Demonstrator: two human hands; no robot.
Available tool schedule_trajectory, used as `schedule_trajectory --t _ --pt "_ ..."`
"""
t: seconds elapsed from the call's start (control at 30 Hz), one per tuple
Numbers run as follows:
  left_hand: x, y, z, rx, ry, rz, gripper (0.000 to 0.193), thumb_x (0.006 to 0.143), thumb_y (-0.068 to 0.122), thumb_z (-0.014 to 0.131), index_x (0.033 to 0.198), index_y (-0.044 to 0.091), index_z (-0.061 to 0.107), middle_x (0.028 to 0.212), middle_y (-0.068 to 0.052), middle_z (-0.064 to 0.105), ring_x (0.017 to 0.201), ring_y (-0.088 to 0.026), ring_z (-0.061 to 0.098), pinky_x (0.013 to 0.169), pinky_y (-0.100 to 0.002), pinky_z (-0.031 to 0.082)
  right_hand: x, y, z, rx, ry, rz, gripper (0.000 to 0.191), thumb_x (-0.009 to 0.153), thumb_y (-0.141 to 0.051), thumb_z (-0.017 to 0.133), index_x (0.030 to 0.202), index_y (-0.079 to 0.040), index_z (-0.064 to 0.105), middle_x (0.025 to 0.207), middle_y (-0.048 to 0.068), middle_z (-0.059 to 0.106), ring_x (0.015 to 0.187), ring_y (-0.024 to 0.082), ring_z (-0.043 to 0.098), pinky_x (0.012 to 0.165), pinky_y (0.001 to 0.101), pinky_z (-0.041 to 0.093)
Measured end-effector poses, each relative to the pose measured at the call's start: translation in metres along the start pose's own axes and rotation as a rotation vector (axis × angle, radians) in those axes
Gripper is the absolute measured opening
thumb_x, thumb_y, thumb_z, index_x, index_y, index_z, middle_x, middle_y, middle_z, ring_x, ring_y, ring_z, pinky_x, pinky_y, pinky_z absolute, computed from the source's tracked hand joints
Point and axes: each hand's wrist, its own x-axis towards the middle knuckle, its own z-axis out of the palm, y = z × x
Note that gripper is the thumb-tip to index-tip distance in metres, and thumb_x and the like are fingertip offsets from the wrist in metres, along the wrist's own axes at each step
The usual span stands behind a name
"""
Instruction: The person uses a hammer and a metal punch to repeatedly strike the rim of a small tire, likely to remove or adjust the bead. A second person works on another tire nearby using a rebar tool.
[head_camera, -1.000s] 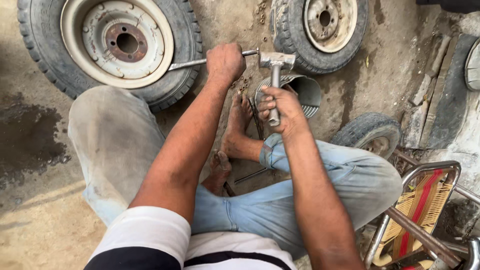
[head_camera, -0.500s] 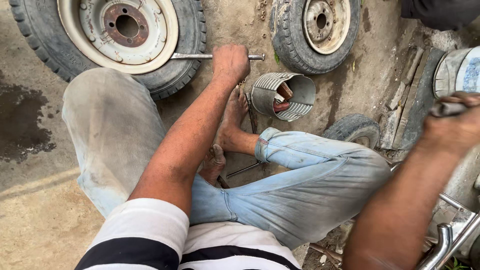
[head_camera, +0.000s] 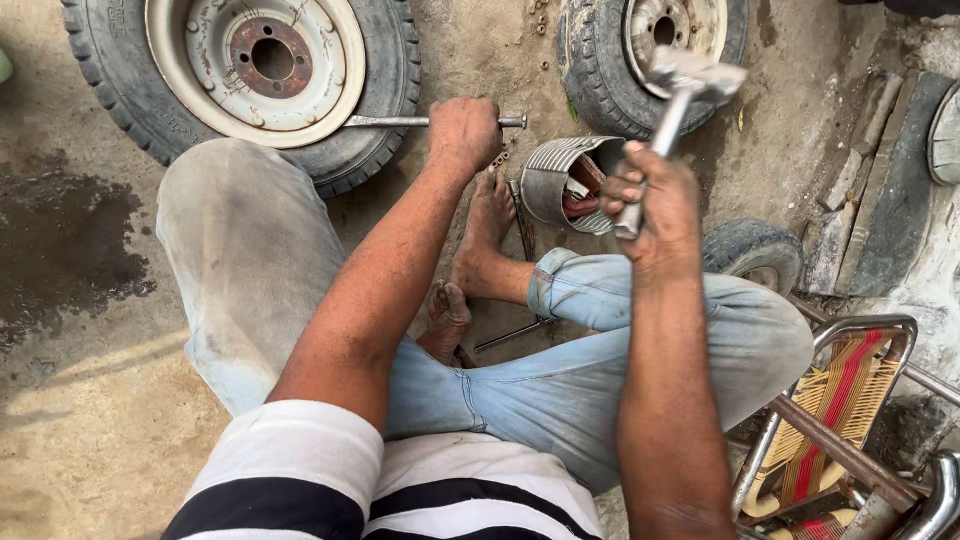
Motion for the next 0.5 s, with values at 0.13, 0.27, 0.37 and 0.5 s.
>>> schedule_trajectory --t 0.13,0.27,0.37,0.5 --pt "-0.005 -0.013 0.003 -0.002 0.022 0.043 0.016 0.096 0.01 0.06 0.107 0.011 0.072 0.098 -0.012 0.074 0.096 -0.026 0.07 0.101 -0.052 0.045 -0.04 -0.022 -0.011 -0.105 -0.047 -0.175 0.029 0.096 -0.004 0.067 0.11 -0.003 0.042 0.072 -0.001 0.05 0.052 0.007 0.05 0.042 0.0233 0.046" --pt "-0.027 -0.04 -0.008 -0.005 0.122 0.099 0.028 0.087 0.017 0.07 0.113 0.008 0.067 0.112 -0.015 0.068 0.11 -0.033 0.06 0.101 -0.051 0.041 -0.067 0.021 -0.03 -0.237 -0.085 0.002 0.023 0.091 -0.008 0.066 0.108 -0.007 0.051 0.068 -0.004 0.051 0.049 0.006 0.049 0.04 0.0213 0.046" --pt "-0.038 -0.044 -0.027 -0.048 0.087 0.066 0.026 0.089 0.021 0.071 0.111 0.009 0.067 0.119 -0.013 0.066 0.119 -0.033 0.057 0.105 -0.05 0.039 -0.057 0.083 -0.035 -0.293 -0.167 0.338 0.02 0.092 -0.012 0.071 0.1 0.0 0.057 0.066 -0.001 0.057 0.048 0.008 0.055 0.038 0.022 0.046" --pt "-0.057 -0.034 -0.041 -0.062 0.173 0.13 0.038 0.082 0.022 0.076 0.117 0.01 0.066 0.124 -0.014 0.064 0.122 -0.036 0.055 0.104 -0.05 0.041 -0.031 0.143 -0.036 -0.57 -0.299 0.476 0.022 0.092 -0.014 0.07 0.101 0.005 0.062 0.068 0.007 0.066 0.046 0.009 0.06 0.036 0.0236 0.047"
